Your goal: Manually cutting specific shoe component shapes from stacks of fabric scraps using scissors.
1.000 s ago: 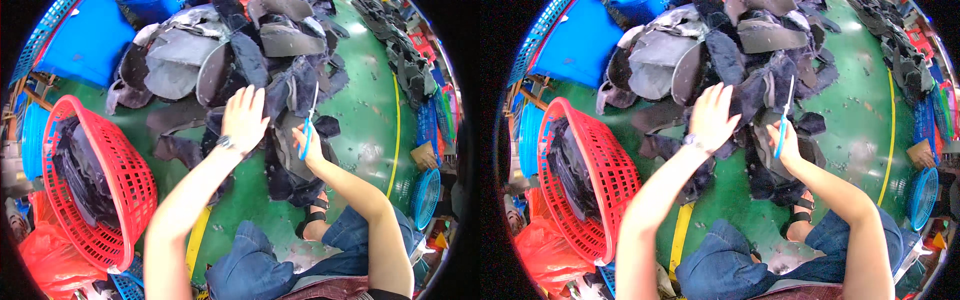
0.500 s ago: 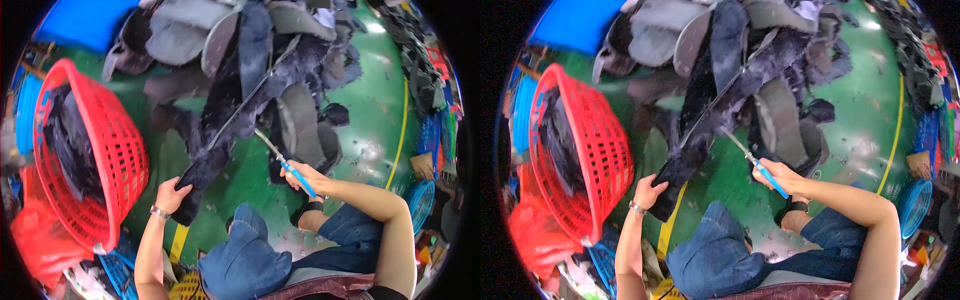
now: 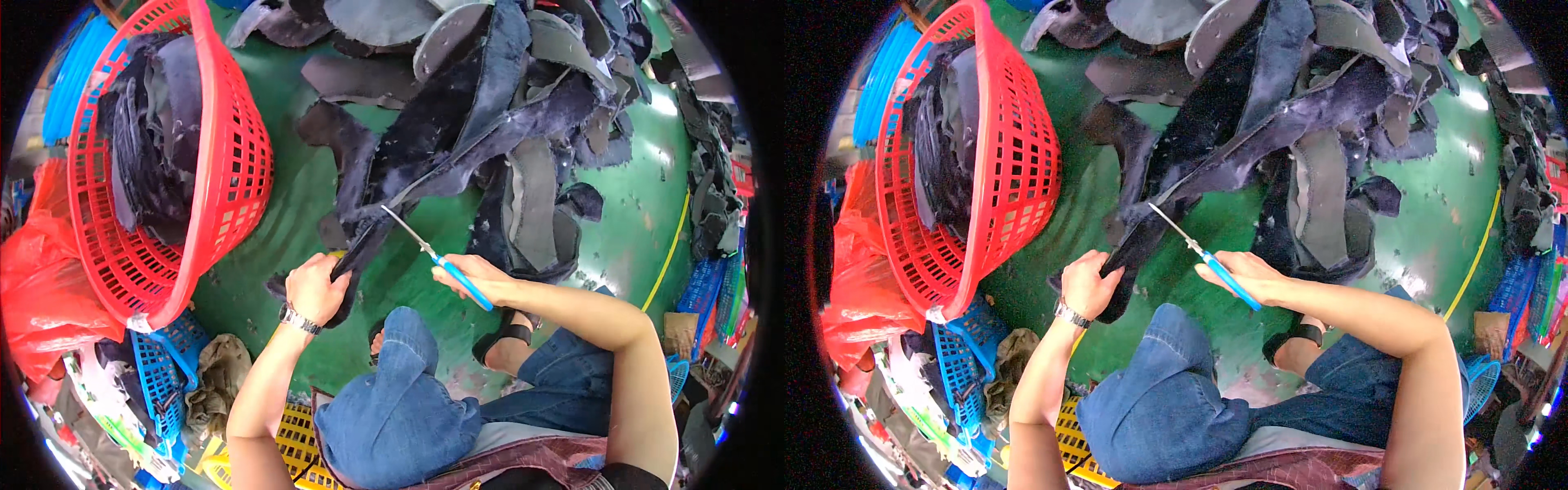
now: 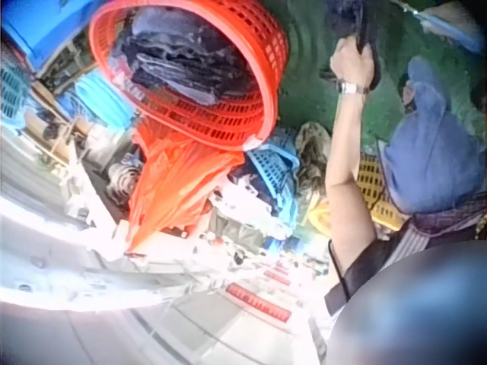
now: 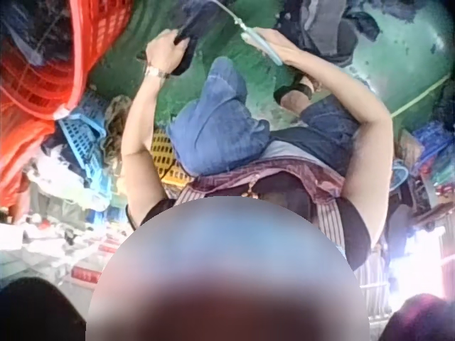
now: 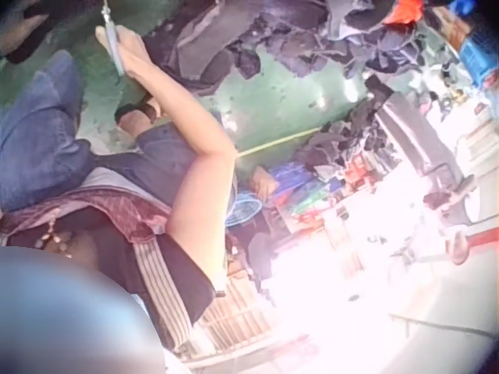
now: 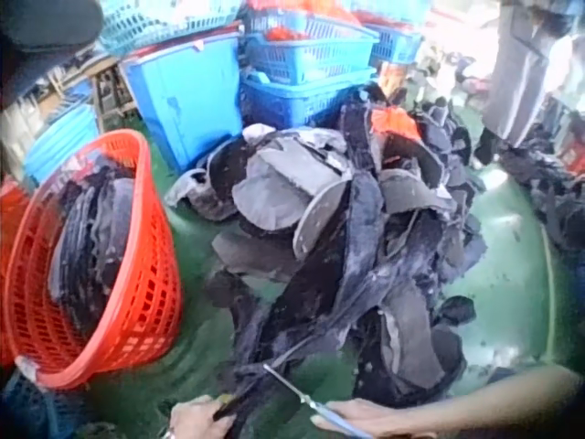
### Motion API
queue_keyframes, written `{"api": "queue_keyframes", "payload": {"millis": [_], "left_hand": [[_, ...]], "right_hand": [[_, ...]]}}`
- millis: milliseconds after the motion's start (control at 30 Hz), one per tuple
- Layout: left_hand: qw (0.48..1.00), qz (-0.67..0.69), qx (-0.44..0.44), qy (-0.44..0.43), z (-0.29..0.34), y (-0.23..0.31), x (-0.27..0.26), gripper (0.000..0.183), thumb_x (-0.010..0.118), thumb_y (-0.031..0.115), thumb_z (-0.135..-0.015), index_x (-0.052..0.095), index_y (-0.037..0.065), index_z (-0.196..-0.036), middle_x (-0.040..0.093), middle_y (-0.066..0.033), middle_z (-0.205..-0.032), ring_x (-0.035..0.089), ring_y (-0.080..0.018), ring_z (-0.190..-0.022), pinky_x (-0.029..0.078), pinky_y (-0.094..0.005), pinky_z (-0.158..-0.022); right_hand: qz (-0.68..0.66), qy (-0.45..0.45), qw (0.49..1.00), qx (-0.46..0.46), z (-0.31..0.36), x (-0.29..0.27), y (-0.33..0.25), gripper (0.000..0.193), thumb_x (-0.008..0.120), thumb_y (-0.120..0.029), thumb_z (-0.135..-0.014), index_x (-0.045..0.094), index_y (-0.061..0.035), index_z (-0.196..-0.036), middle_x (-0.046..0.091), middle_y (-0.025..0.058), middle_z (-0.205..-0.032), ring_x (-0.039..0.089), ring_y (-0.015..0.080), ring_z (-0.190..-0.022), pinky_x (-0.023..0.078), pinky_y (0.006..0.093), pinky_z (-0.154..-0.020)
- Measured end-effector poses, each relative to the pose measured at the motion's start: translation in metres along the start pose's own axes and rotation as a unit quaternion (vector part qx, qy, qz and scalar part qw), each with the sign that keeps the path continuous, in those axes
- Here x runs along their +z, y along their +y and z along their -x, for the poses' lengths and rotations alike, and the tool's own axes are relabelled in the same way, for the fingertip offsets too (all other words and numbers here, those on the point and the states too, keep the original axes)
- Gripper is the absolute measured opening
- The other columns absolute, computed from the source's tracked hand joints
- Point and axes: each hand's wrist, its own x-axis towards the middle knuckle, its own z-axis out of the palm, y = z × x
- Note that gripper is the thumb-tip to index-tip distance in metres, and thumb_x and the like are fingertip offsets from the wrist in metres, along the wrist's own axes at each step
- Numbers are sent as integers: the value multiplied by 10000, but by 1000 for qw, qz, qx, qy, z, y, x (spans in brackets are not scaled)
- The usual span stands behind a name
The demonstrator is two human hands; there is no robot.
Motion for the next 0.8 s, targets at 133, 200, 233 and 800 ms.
{"api": "queue_keyframes", "payload": {"millis": [133,200,233,800], "left_hand": [[999,-18,-20,-21,-12,-1,6,230,626,250,-690,579,35,-759,579,-155,-743,566,-339,-730,446,-418,-631],[999,-11,-23,-31,-19,2,7,240,624,256,-691,573,35,-770,581,-158,-753,564,-345,-741,445,-425,-641],[999,-21,-16,-32,-21,5,6,238,622,253,-693,567,35,-773,582,-161,-758,562,-348,-742,444,-425,-644],[954,144,214,-152,-38,95,-66,200,660,178,-670,592,12,-755,564,-156,-851,565,-311,-802,458,-369,-698]], "right_hand": [[108,6,994,4,1,-16,-21,599,412,-623,-794,513,-33,-754,523,109,-618,513,233,-555,401,365,-552],[92,6,996,-6,1,-18,-17,603,416,-622,-793,509,-28,-747,522,110,-615,511,236,-548,402,368,-553],[81,2,997,-17,2,-19,-14,606,419,-621,-792,506,-23,-741,521,111,-612,508,240,-540,403,371,-554],[-164,141,967,-135,24,-43,89,352,521,-416,-820,514,-72,-891,497,3,-697,470,106,-597,380,246,-523]]}}
